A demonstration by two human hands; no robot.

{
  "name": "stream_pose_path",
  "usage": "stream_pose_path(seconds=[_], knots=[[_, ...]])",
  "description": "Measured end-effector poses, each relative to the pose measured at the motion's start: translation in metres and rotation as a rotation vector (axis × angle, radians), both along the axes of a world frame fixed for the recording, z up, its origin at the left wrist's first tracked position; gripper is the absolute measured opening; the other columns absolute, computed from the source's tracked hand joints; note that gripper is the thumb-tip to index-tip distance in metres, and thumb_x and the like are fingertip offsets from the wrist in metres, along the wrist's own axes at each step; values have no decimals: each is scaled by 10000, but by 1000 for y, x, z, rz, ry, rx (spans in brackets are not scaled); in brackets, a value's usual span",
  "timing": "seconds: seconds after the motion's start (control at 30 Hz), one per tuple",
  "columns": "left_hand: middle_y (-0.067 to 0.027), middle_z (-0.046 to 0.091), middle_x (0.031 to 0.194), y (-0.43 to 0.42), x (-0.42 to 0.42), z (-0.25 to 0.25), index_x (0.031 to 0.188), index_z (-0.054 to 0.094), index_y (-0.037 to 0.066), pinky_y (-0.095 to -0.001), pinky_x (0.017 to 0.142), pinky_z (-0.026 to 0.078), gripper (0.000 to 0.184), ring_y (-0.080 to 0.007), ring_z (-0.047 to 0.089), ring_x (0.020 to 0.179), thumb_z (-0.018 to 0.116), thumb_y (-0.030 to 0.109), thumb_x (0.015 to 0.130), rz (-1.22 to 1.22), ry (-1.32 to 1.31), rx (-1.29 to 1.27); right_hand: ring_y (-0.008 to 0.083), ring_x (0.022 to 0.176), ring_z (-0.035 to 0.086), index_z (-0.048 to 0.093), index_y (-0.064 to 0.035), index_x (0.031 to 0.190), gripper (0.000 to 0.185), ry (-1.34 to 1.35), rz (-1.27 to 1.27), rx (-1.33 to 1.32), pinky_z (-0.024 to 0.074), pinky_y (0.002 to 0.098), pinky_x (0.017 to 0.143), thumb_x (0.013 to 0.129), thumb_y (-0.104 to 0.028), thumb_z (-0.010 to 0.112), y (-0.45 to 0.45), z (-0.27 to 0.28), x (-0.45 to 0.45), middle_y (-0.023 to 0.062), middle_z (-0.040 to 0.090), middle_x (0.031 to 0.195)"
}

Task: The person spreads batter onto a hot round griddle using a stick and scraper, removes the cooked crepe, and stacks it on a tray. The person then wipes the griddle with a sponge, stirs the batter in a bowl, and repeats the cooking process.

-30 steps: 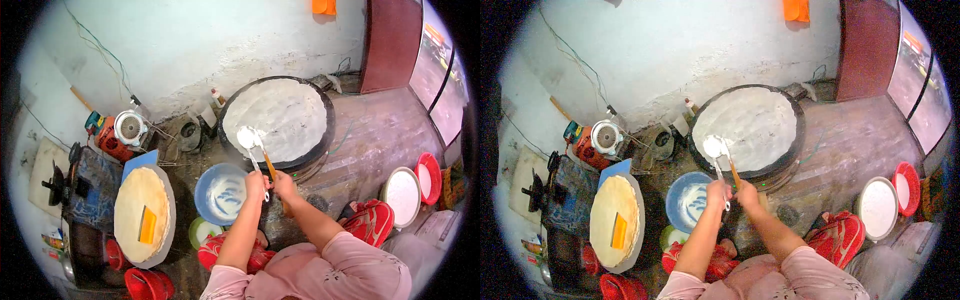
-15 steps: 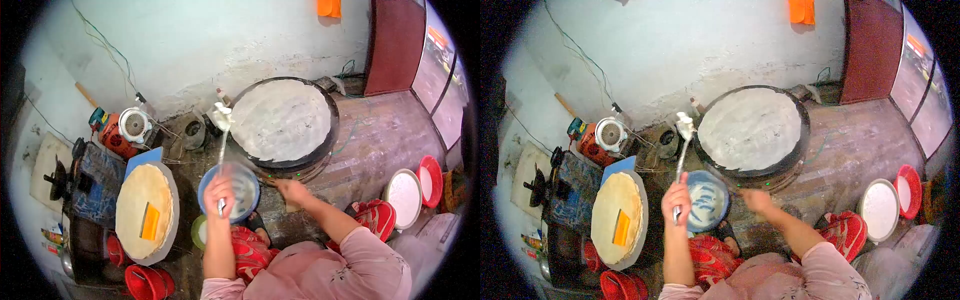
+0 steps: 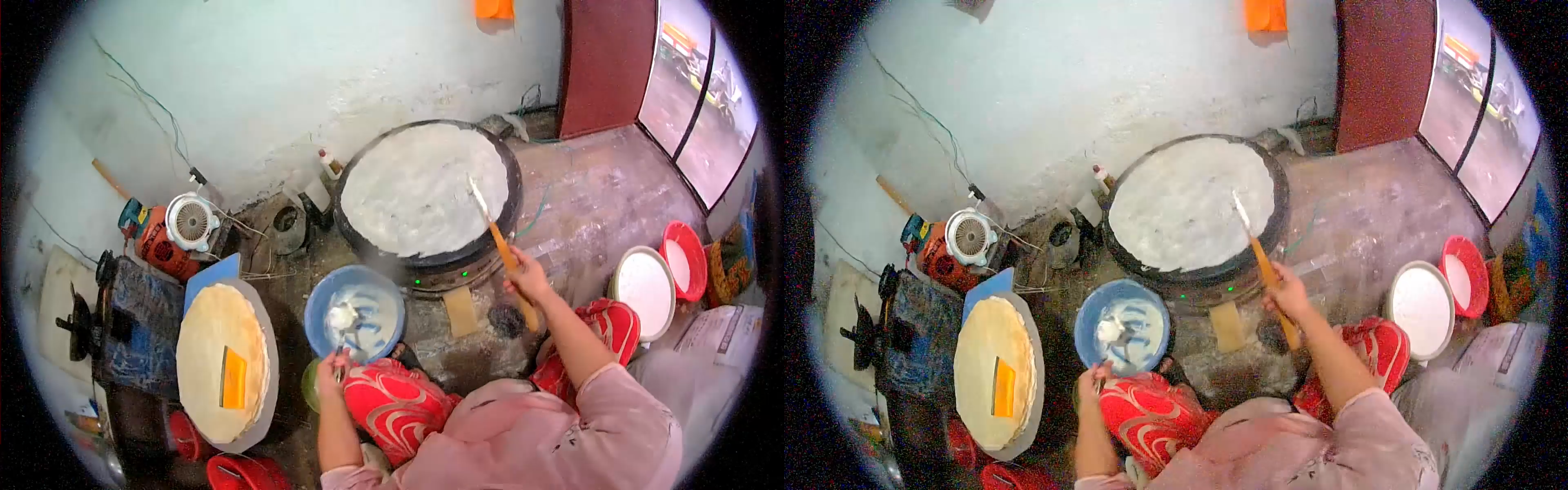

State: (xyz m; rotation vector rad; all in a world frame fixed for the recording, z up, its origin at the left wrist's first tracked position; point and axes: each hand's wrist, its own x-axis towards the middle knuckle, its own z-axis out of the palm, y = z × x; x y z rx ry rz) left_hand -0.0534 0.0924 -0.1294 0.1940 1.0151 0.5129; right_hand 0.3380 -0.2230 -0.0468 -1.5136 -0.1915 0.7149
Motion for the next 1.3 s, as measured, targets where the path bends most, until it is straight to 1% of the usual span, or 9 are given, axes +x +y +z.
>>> stream_pose_path(seconds=[0.2,0.37,0.53,0.7,0.77,0.8,0.97,1.03,1.3], knots=[[-73,492,720,11,-7,-98,1118,419,-135,-300,642,444,473,-177,490,655,389,299,932,-219,-572,-257,133,498,546,338,-61,1333,580,-151,15,-143,423,259,390,792,67,506,6,-18,30,83,588,933],[-204,567,949,-14,-5,-68,1032,492,-47,-441,776,444,399,-328,547,847,417,322,903,-167,-150,-26,154,548,577,445,-129,1284,443,-1,-36,-217,450,295,437,847,-61,482,23,-17,41,76,609,923],[-141,570,906,-23,-32,-78,963,549,17,-399,725,423,306,-279,532,798,483,290,842,-198,211,90,109,547,538,505,-164,1249,359,-916,-29,-608,417,261,469,900,-139,422,32,-83,53,51,610,754],[-74,574,864,34,-74,-148,919,587,70,-356,684,399,237,-223,517,764,540,260,784,-9,613,387,153,737,622,545,-166,1196,319,-472,-49,-461,490,329,600,889,-130,466,17,-34,35,103,639,823],[-66,506,669,-18,1,45,721,520,57,-378,638,451,110,-219,485,614,552,154,763,124,591,406,130,686,609,553,-153,1185,306,-377,-117,-446,492,313,578,894,-127,460,8,-40,39,89,628,781],[-32,548,991,-3,0,44,1042,563,82,-359,793,373,305,-191,483,935,554,247,786,85,423,403,130,686,609,553,-153,1185,306,-376,-117,-446,492,313,578,894,-127,460,7,-48,32,89,628,781],[-87,491,1175,-49,99,190,1153,506,-7,-375,887,397,396,-227,473,1030,580,167,805,152,42,625,121,564,547,537,-108,1196,311,-59,159,-144,441,264,464,905,-118,431,6,-17,1,45,615,741],[-88,511,1149,-58,131,210,1134,516,-9,-381,880,402,383,-230,478,1025,588,149,793,98,-81,612,120,573,555,538,-103,1195,309,123,98,-6,440,260,475,909,-127,426,8,-15,3,47,618,744],[-83,566,1033,-81,211,190,1076,550,6,-369,805,440,323,-226,522,937,588,128,779,-42,-147,512,141,715,618,486,-187,1255,357,-786,214,-792,483,327,663,899,-196,451,16,-27,7,48,628,796]])
